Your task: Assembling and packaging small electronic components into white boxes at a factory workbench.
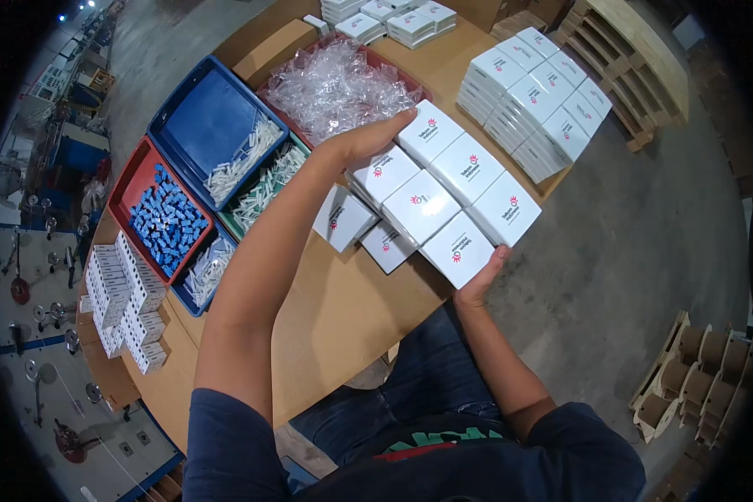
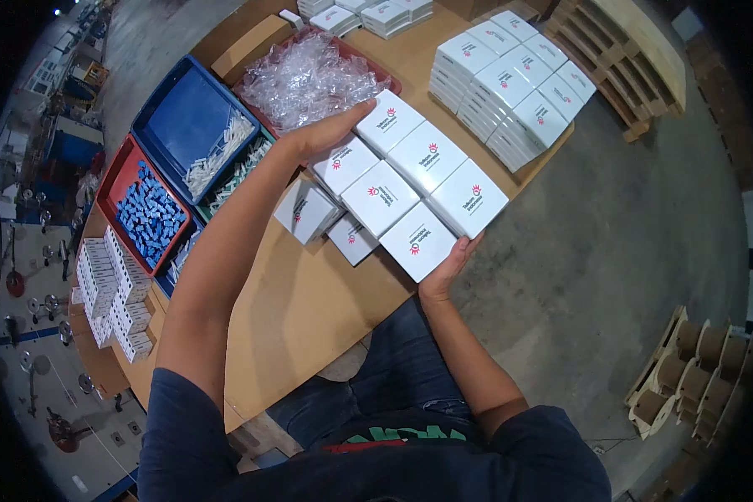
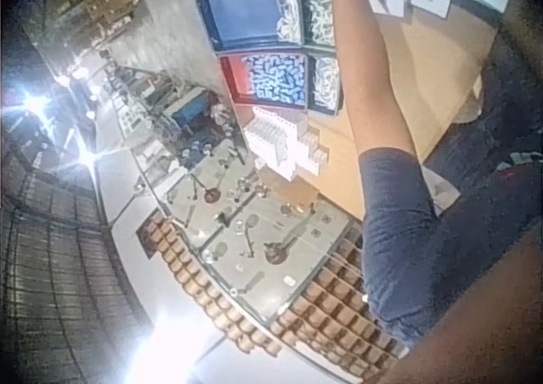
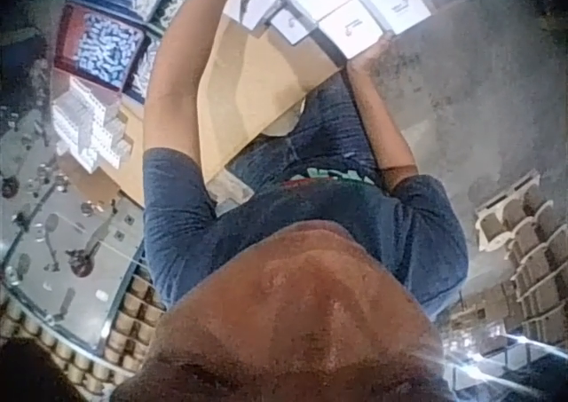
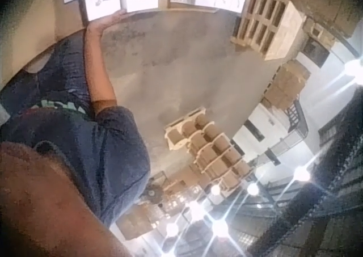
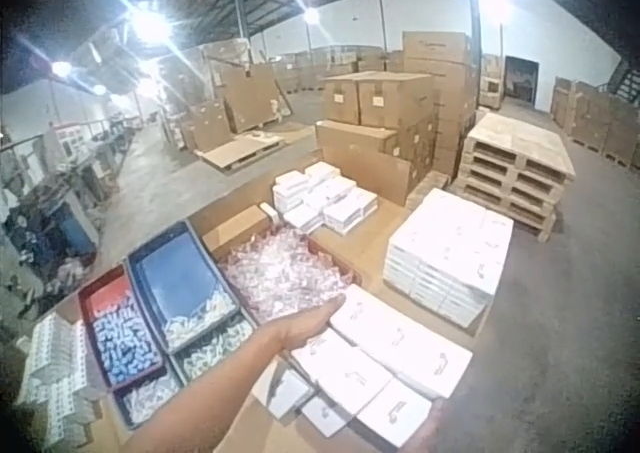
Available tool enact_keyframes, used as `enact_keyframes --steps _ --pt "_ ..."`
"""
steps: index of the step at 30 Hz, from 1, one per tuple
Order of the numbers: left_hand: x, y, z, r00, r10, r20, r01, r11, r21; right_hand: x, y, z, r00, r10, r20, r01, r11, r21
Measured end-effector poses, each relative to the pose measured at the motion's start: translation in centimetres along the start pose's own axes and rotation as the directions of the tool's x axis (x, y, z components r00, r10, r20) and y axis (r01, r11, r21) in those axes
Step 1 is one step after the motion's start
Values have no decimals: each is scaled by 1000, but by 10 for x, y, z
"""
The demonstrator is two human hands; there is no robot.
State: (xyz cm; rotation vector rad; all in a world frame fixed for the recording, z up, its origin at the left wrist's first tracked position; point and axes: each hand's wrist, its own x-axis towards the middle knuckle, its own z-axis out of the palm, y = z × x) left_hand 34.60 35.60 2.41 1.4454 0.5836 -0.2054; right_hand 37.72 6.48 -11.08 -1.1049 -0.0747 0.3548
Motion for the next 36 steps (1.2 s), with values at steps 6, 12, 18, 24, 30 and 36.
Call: enact_keyframes --steps 6,12,18,24,30,36 --pt "-4 3 -23 972 103 -213 10 881 473 0 -19 10 980 -154 125 170 977 -132" --pt "-38 -8 -20 823 375 -427 -214 901 378 -2 -29 8 964 -215 154 236 962 -134" --pt "-158 -85 19 365 513 -777 -429 833 349 -15 -39 -34 969 -169 182 191 976 -109" --pt "-288 -224 153 121 63 -991 -382 924 12 -73 -93 -92 963 -43 266 154 898 -412" --pt "-283 -249 177 177 146 -973 -337 938 79 -101 -104 -18 625 149 766 432 752 -499" --pt "-164 -217 104 290 116 -950 -362 932 3 -96 -61 43 461 51 886 588 730 -348"
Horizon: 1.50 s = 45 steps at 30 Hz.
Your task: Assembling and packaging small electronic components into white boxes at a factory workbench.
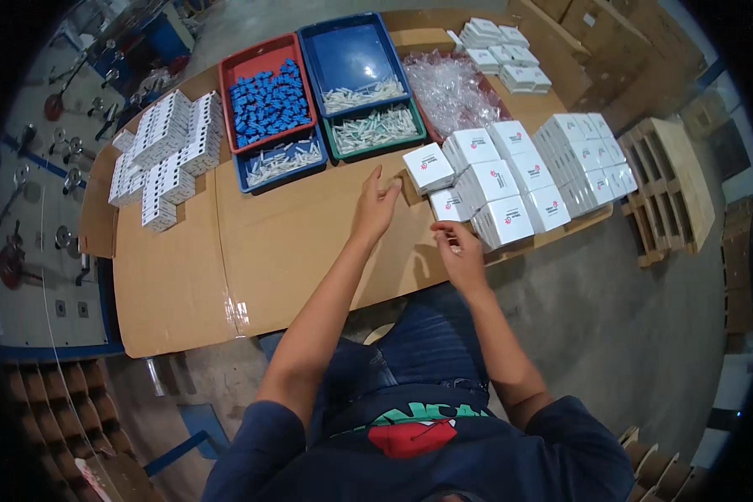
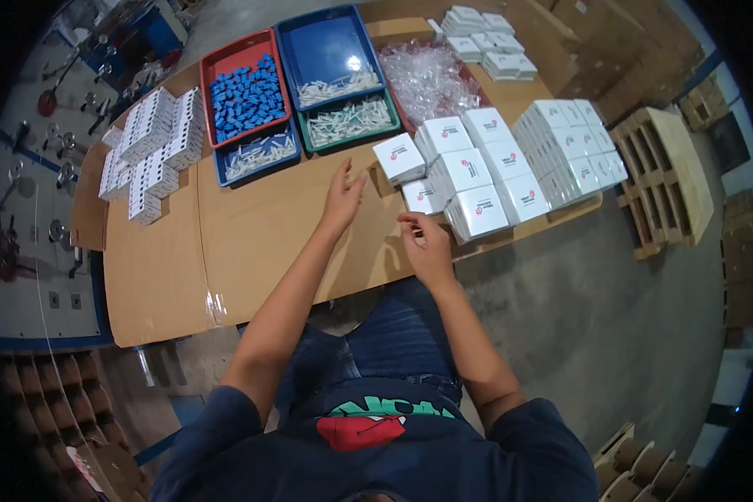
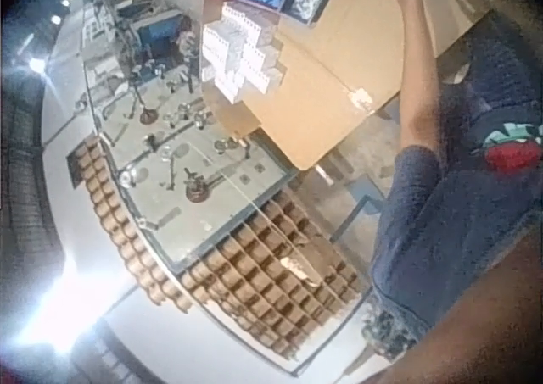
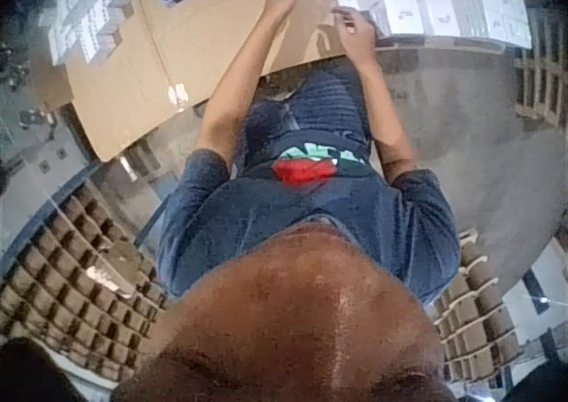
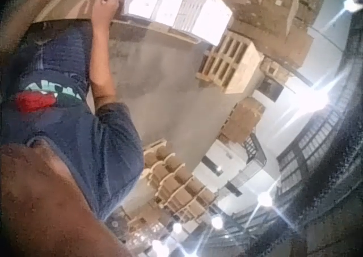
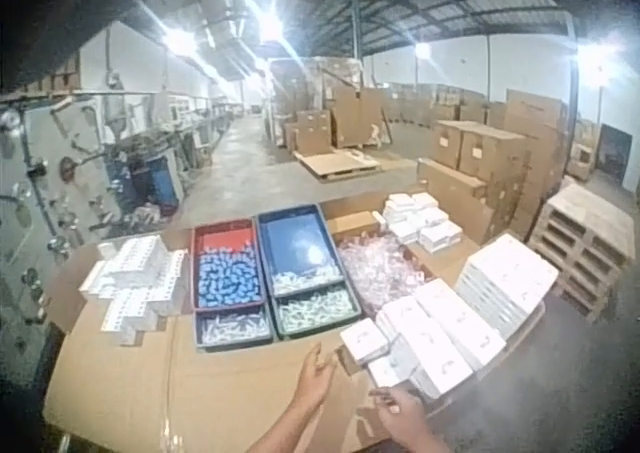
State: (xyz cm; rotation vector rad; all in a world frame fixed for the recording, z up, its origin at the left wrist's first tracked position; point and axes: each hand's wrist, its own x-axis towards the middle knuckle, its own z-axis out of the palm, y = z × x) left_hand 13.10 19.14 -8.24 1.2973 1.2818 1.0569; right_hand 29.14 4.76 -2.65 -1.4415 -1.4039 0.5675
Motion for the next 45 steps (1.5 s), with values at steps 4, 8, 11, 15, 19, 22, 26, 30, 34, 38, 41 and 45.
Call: enact_keyframes --steps 4,8,11,15,19,22,26,30,34,38,41,45 --pt "57 -33 20 989 -135 -59 141 982 128 -4 -3 23 981 163 106 -166 986 18" --pt "58 -11 48 955 -188 229 160 977 138 -15 30 17 983 180 31 -182 977 110" --pt "60 -21 52 995 93 -26 -85 971 224 -12 32 18 986 165 29 -167 983 71" --pt "55 -13 60 996 86 -5 -78 930 358 -13 34 12 998 63 19 -60 990 -129" --pt "51 -8 67 986 164 -27 -139 902 410 -13 38 16 999 -25 27 32 952 -306" --pt "59 -18 50 1000 -11 -10 13 984 176 -12 40 31 988 -145 49 151 871 -467" --pt "30 -18 33 997 -80 7 79 993 83 -18 36 31 986 -151 72 167 842 -513" --pt "-7 -1 22 980 -97 172 126 977 -171 -21 23 27 981 -130 147 182 886 -426" --pt "-31 -21 9 988 -70 135 91 983 -158 -25 17 31 974 -88 209 133 968 -213" --pt "-67 -12 -1 985 -103 135 120 985 -122 -24 8 26 985 -129 110 158 932 -325" --pt "-90 -3 -9 992 -90 90 102 984 -143 -23 8 27 968 -195 159 249 836 -489" --pt "-97 18 -7 999 43 23 -43 999 1 -15 13 27 988 -113 109 144 927 -346"
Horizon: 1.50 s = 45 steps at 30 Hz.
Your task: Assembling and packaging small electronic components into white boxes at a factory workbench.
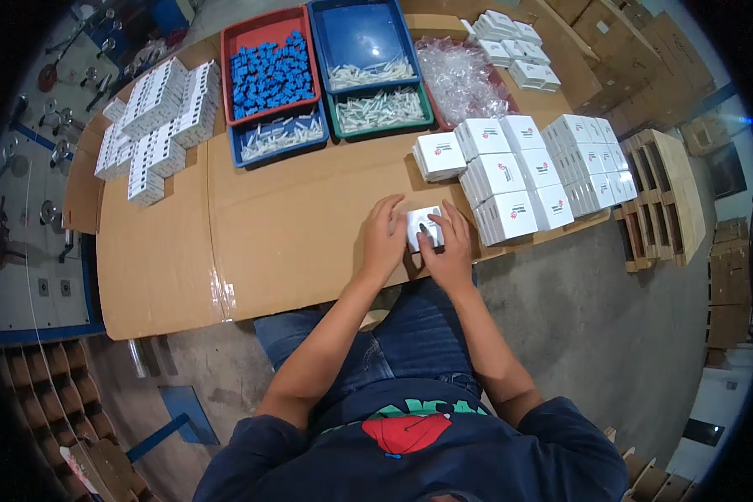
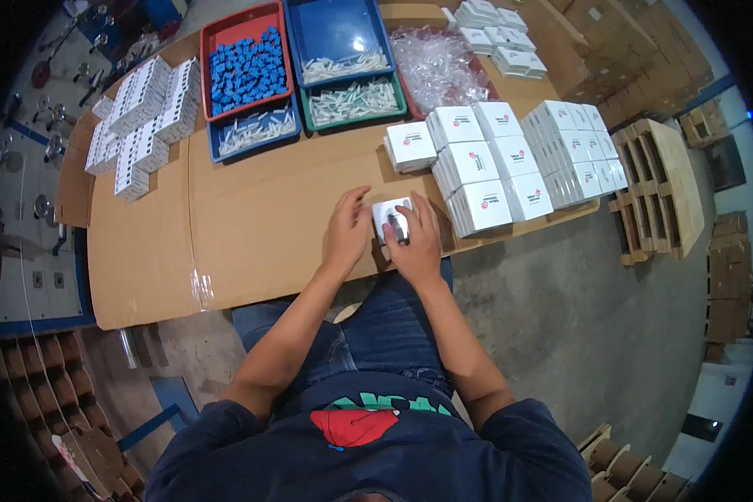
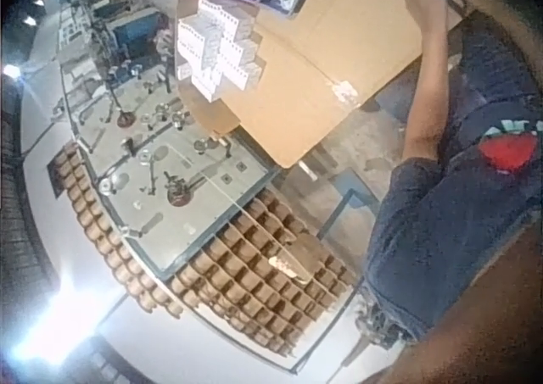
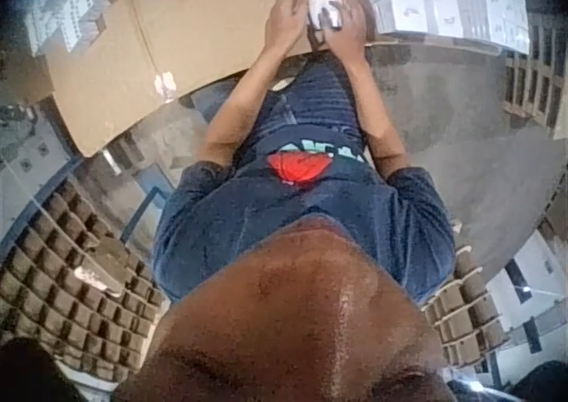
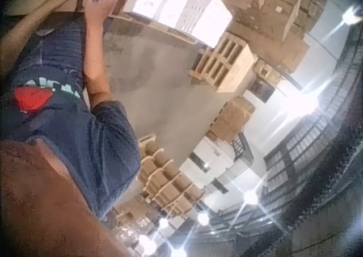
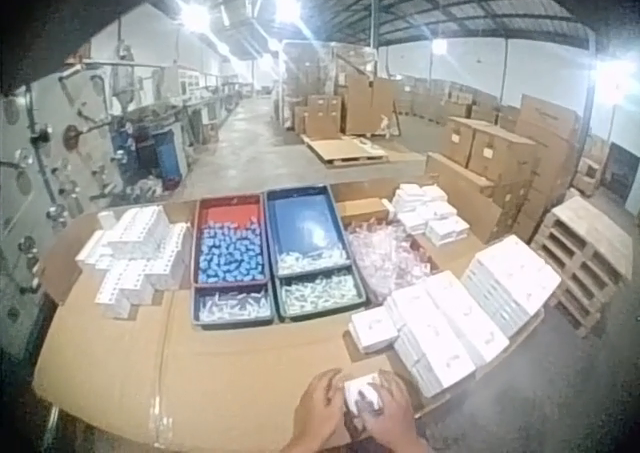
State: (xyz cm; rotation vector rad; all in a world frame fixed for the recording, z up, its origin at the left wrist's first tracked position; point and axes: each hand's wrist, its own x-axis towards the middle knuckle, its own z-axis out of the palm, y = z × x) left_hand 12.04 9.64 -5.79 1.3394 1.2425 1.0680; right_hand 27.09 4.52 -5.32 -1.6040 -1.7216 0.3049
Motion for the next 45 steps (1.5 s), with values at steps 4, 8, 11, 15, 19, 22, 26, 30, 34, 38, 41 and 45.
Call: enact_keyframes --steps 4,8,11,15,19,22,26,30,34,38,41,45 --pt "25 23 48 968 130 213 -137 990 17 -17 8 8 994 -19 103 16 1000 21" --pt "55 39 101 952 -119 281 83 987 137 -17 10 16 976 9 218 -8 1000 -5" --pt "65 30 131 962 -167 214 166 986 23 -17 14 26 970 -58 236 98 982 -159" --pt "71 23 150 935 -296 196 274 953 131 -16 7 26 960 -42 275 98 976 -194" --pt "61 49 154 927 -337 164 283 916 283 -21 18 32 971 -84 223 115 985 -130" --pt "69 37 161 940 -316 132 281 932 231 -18 10 34 970 -147 196 169 981 -100" --pt "62 58 153 901 -347 259 318 936 148 -18 16 33 971 -140 192 161 982 -101" --pt "62 43 148 928 -309 208 282 947 153 -19 10 35 970 -126 209 155 980 -128" --pt "23 70 84 915 -207 347 230 973 -28 -13 2 24 968 2 250 34 990 -140" --pt "-30 21 8 993 -104 62 118 940 -319 -8 2 25 968 -1 249 5 1000 -14" --pt "-66 6 -49 974 -226 1 212 915 -343 -12 1 22 995 -55 87 53 998 28" --pt "-97 -13 -82 927 -373 -44 316 837 -447 -10 -5 19 995 30 100 -48 981 187"
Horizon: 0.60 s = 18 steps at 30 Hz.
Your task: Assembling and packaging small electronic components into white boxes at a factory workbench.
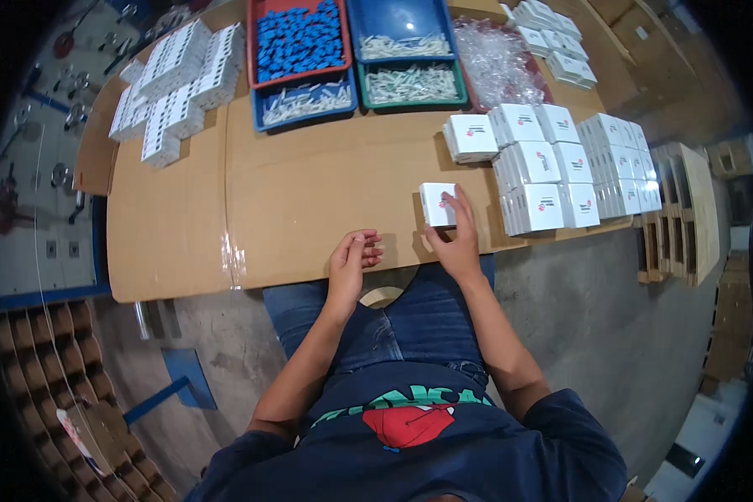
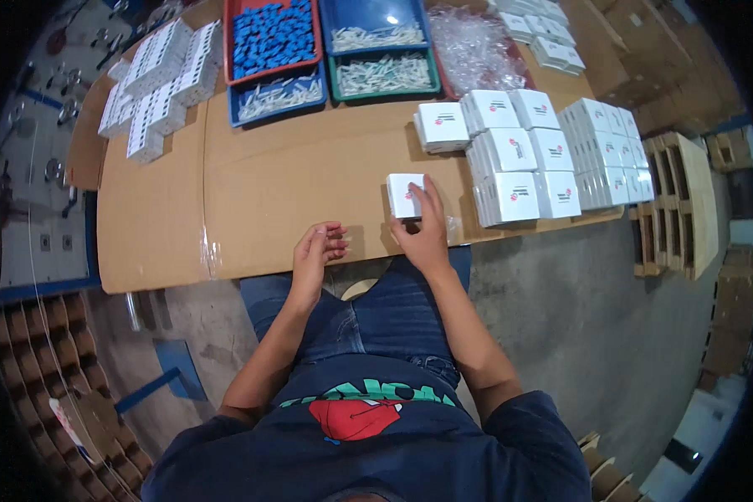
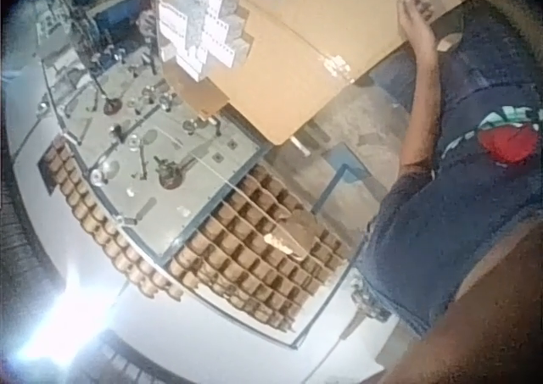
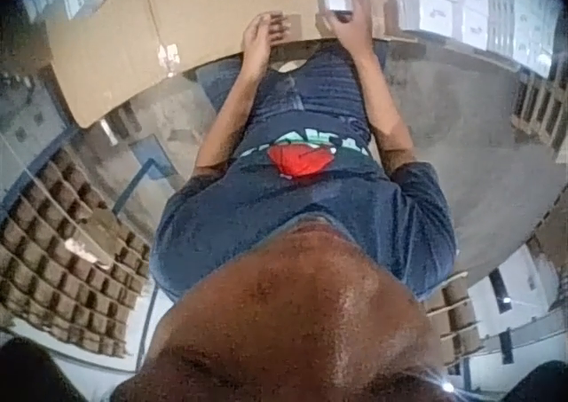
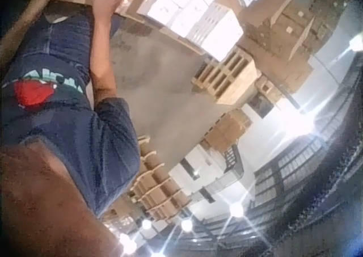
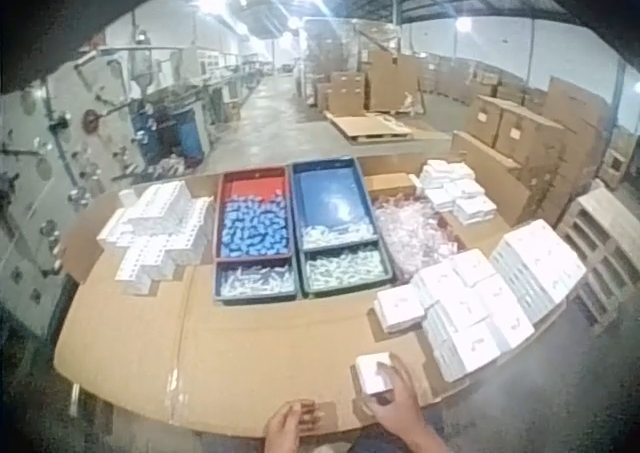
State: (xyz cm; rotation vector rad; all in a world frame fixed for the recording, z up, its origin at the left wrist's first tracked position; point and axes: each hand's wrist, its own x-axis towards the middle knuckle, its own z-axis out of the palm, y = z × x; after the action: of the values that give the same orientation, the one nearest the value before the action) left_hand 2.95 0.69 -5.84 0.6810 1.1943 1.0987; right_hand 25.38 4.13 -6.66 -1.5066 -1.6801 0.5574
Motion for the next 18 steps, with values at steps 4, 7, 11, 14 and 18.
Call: enact_keyframes --steps 4,7,11,14,18 --pt "4 7 2 992 -71 104 70 997 14 6 -12 4 1000 28 14 -30 988 150" --pt "14 17 19 968 -112 225 110 994 22 8 -24 5 999 -6 43 -5 968 250" --pt "22 16 40 935 -203 291 254 956 -148 2 -40 2 987 -111 112 57 914 401" --pt "3 42 47 858 -247 451 410 858 -310 -4 -66 -9 966 -207 154 123 894 431" --pt "-8 69 46 837 -258 482 454 820 -349 -2 -72 -25 902 -334 274 282 935 214"
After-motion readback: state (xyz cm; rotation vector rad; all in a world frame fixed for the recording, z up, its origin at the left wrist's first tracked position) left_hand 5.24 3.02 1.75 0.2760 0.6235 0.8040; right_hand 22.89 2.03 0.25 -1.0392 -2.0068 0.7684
